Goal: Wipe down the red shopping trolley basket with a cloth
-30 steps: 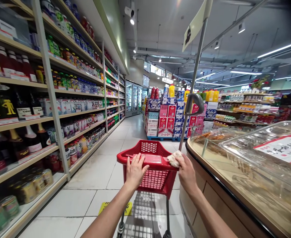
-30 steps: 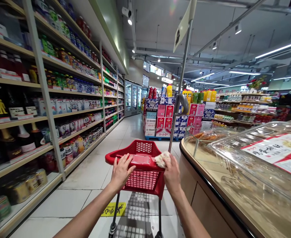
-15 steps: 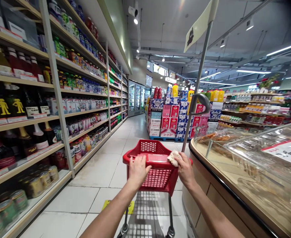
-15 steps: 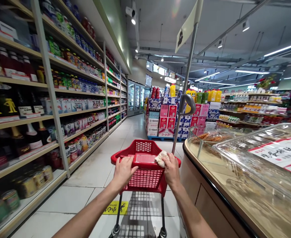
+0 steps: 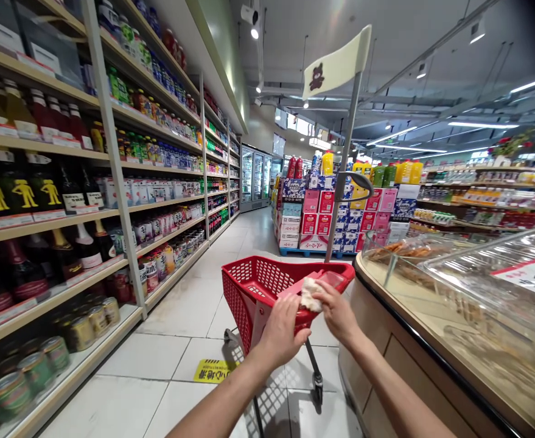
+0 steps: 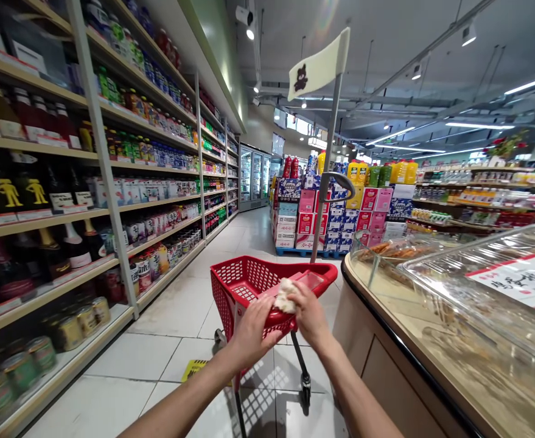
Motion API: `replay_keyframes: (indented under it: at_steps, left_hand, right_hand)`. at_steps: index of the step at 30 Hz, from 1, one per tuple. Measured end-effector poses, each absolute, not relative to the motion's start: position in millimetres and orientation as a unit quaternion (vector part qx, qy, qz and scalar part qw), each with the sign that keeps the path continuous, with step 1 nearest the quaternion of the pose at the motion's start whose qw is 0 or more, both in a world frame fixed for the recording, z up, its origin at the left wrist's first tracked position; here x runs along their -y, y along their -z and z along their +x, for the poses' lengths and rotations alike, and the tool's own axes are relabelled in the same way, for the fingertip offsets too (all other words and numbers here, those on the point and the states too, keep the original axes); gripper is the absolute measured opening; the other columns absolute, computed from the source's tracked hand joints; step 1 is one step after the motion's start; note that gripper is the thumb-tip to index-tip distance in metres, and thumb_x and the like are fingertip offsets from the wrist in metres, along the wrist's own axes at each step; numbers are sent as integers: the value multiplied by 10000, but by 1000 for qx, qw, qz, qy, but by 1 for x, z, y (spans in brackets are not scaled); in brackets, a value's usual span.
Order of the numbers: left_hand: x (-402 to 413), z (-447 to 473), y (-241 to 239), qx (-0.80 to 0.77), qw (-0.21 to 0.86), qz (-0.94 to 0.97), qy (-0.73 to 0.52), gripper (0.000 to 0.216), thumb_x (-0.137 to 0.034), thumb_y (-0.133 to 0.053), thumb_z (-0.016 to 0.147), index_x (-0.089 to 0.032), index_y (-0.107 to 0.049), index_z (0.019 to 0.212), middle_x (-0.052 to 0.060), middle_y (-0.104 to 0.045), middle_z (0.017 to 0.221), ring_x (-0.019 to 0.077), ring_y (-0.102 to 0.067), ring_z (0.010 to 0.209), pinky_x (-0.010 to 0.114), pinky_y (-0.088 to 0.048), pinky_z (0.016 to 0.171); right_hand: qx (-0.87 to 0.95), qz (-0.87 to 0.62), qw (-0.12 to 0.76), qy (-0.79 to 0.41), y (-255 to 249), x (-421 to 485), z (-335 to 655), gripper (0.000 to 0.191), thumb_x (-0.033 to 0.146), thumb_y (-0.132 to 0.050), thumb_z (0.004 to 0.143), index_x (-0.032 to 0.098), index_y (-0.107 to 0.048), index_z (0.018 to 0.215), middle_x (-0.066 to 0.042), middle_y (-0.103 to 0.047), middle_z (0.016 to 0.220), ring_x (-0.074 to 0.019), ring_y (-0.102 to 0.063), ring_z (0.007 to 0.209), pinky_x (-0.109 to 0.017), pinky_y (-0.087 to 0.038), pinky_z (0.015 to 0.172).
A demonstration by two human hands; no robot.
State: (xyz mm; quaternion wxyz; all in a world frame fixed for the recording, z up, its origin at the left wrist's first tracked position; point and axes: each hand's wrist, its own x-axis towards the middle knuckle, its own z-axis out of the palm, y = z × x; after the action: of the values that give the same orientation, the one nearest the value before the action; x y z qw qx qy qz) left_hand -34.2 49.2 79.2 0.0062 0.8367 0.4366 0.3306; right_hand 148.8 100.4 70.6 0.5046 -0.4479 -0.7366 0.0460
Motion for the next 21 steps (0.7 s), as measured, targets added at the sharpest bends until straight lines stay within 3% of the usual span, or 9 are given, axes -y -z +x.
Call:
replay_keyframes:
  at_steps: [3, 6, 9, 13, 17, 21]
  left_hand:
    - [-58, -43, -75, -483, 78, 830, -268, 634, -390, -454, 784, -132, -272, 1334, 118, -313, 1404, 229, -232, 1308, 441, -211, 1066]
    - [-70, -41, -70, -555, 123, 797, -206, 644, -432, -382, 800, -133, -241, 1353, 99, -247, 1436, 240, -143, 1334, 473, -122, 1075]
    - [-76, -23, -66, -547, 132, 803, -196, 685, -419, -407, 771, -130, -221, 1363, 79, -215, 1449, 218, -108, 1341, 428, -80, 1086]
    - [-82, -20, -58, -518, 152, 821, -183, 664, -367, -414, 754, -202, -217, 1366, 20, -189, 1460, 183, -115, 1340, 404, -76, 1089]
    - [-95, -51, -34, -648, 112, 740, -138, 686, -277, -449, 702, -145, -256, 1346, 89, -225, 1445, 225, -124, 1336, 500, -39, 1069]
    - [-102, -60, -10, -659, 75, 739, -121, 701, -205, -446, 657, -168, -276, 1335, 73, -250, 1435, 225, -100, 1339, 534, -8, 1057]
  right_hand:
    - [673, -531, 513, -38, -73, -104, 174, 336, 126, -384, 662, 202, -695, 762, -60, -577, 1159, -194, -553, 1038, -363, -412, 936]
    - [687, -520, 506, -38, -71, -98, 180, 345, 124, -375, 674, 213, -692, 779, -48, -587, 1147, -177, -564, 1017, -343, -429, 914]
    - [738, -471, 483, -18, -64, -85, 175, 326, 145, -379, 706, 220, -688, 778, -46, -576, 1163, -181, -530, 1069, -339, -423, 917]
    - [693, -535, 480, 58, -59, -85, 201, 330, 146, -369, 713, 201, -684, 797, -75, -562, 1165, -209, -513, 1074, -372, -417, 915]
    - [666, -570, 463, 131, -59, -103, 226, 349, 112, -348, 713, 176, -674, 823, -98, -554, 1146, -216, -508, 1048, -383, -419, 900]
    - [704, -528, 434, 194, -48, -120, 180, 295, 94, -384, 735, 161, -667, 780, -114, -592, 1064, -217, -518, 1006, -381, -417, 886]
